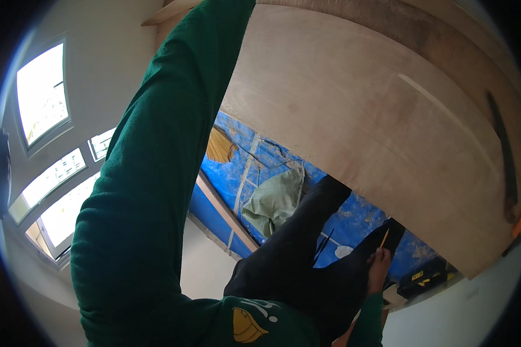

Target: The person installs wooden panels on a wall using a cordless drill to drive screws. They position the panels, mark alignment lines with a pencil, and cut the wood with a hand saw to fit the space.

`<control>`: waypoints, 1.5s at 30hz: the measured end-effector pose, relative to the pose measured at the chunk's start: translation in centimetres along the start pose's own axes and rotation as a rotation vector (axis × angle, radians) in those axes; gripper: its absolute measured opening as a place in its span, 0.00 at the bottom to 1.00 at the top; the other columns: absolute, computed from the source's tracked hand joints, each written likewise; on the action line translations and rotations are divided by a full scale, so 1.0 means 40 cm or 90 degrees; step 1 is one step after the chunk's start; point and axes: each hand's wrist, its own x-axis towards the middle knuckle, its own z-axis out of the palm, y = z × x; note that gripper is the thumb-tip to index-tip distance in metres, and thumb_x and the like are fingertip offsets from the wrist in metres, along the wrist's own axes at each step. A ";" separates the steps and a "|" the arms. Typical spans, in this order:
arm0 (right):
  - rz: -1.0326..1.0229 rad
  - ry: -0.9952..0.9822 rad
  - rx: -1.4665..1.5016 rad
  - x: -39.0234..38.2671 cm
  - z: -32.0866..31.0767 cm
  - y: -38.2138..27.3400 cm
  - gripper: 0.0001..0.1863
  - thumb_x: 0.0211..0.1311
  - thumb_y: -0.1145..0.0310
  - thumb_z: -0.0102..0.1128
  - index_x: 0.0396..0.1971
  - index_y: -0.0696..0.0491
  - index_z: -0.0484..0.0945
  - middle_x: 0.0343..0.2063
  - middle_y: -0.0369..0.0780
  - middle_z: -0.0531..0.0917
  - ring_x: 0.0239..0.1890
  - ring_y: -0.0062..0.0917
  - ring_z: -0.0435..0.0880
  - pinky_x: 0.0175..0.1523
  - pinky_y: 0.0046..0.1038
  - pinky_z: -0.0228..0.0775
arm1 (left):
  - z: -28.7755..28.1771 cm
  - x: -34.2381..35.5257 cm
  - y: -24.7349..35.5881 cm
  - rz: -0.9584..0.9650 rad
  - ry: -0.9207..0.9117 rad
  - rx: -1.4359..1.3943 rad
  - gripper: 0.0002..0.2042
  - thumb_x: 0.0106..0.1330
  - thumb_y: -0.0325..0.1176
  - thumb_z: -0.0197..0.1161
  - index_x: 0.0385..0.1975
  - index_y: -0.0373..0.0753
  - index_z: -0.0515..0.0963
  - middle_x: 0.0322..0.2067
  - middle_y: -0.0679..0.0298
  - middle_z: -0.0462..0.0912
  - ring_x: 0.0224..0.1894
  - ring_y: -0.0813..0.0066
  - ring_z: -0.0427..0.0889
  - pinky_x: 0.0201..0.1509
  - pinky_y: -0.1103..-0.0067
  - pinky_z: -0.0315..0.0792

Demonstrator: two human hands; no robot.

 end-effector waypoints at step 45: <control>-0.158 0.466 -0.784 0.762 -1.251 -0.306 0.41 0.70 0.49 0.73 0.75 0.53 0.71 0.72 0.45 0.74 0.73 0.48 0.75 0.68 0.61 0.76 | 0.613 -0.935 -0.741 -0.548 0.231 0.926 0.86 0.40 0.67 0.91 0.87 0.55 0.22 0.80 0.22 0.17 0.78 -0.01 0.33 0.79 0.29 0.55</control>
